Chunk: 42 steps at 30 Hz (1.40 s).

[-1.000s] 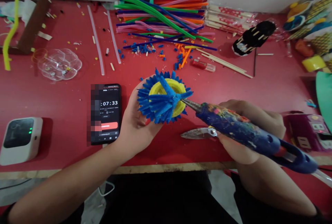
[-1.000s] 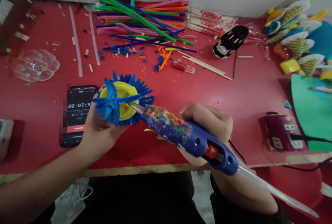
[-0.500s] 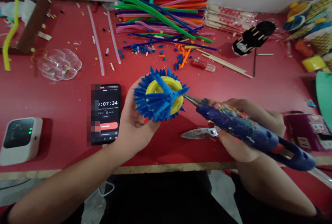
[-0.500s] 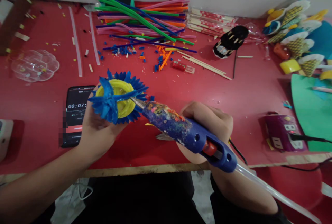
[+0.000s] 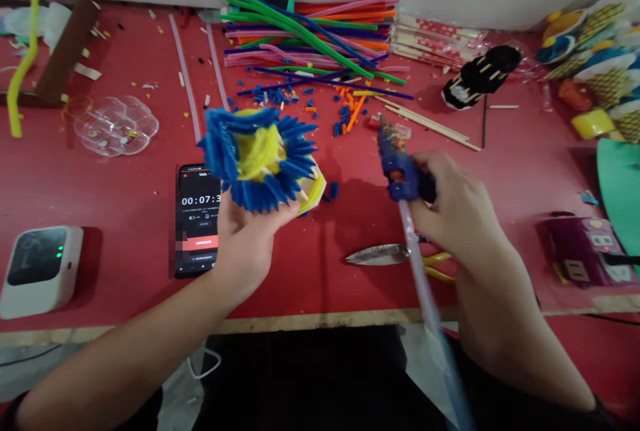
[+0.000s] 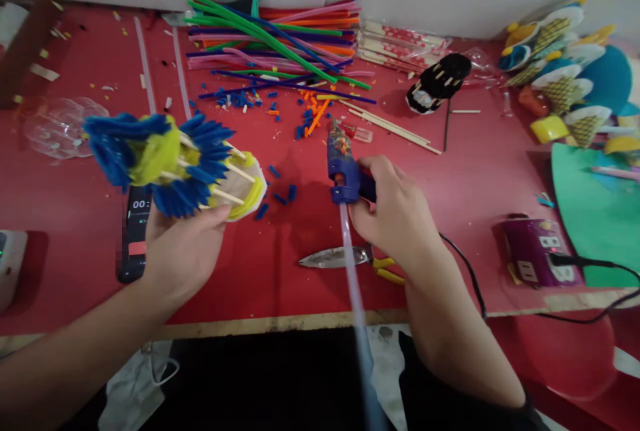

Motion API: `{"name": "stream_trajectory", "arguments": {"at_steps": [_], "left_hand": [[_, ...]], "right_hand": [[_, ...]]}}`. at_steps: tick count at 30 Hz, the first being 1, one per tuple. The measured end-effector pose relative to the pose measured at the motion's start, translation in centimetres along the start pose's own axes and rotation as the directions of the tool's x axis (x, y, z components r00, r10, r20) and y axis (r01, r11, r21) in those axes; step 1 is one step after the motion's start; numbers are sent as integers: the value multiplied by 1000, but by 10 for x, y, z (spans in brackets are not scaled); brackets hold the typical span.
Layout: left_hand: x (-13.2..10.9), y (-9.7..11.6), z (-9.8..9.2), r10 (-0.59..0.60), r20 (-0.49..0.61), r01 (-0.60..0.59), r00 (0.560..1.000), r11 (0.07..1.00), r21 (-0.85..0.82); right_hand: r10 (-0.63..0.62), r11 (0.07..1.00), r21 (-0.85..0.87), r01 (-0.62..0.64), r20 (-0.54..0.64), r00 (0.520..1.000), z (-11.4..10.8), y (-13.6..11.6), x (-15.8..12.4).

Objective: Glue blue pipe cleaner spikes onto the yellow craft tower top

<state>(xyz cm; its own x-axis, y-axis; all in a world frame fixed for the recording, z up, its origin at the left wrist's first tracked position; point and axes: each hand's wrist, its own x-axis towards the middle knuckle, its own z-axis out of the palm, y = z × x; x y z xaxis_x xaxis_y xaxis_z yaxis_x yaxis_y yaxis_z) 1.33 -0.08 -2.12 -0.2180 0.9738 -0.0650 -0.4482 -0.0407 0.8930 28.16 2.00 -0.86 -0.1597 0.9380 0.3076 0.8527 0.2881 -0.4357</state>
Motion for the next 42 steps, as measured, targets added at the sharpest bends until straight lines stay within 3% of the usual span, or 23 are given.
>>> {"name": "stream_trajectory", "arguments": {"at_steps": [5,7,10,13,18,27,31,33,37,42], "left_hand": [[6,12,10,6,-69,-10,998,998,-63],[6,14,11,8,-75,-13,997,998,-66],[6,13,9,-6,-67,0,998,996,-85],[7,12,7,-7,-46,3,999,996,-84],[7,14,9,-11,-65,4,998,995,-96],[6,7,7,1,-42,-5,999,995,-95],[4,3,4,34,-51,-37,998,997,-63],[2,0,3,37,-35,-38,999,999,-30],[-5,-4,2,-1,35,0,999,1000,25],[-12,-2,4,-60,121,50,991,995,86]], "right_hand": [[-36,970,-236,56,89,995,8,7,5],[-89,959,-270,84,-4,996,8,-2,5],[-228,964,-168,207,-119,966,11,-22,8],[-331,941,-68,331,16,943,21,-38,13],[-394,896,-100,432,270,879,39,-50,24],[-336,885,-157,439,437,834,45,-75,41],[-212,976,103,192,248,945,34,-69,48],[-102,951,301,74,81,991,26,-64,50],[36,752,653,89,-176,984,14,-64,47],[33,698,693,183,-287,958,3,-73,35]]}}
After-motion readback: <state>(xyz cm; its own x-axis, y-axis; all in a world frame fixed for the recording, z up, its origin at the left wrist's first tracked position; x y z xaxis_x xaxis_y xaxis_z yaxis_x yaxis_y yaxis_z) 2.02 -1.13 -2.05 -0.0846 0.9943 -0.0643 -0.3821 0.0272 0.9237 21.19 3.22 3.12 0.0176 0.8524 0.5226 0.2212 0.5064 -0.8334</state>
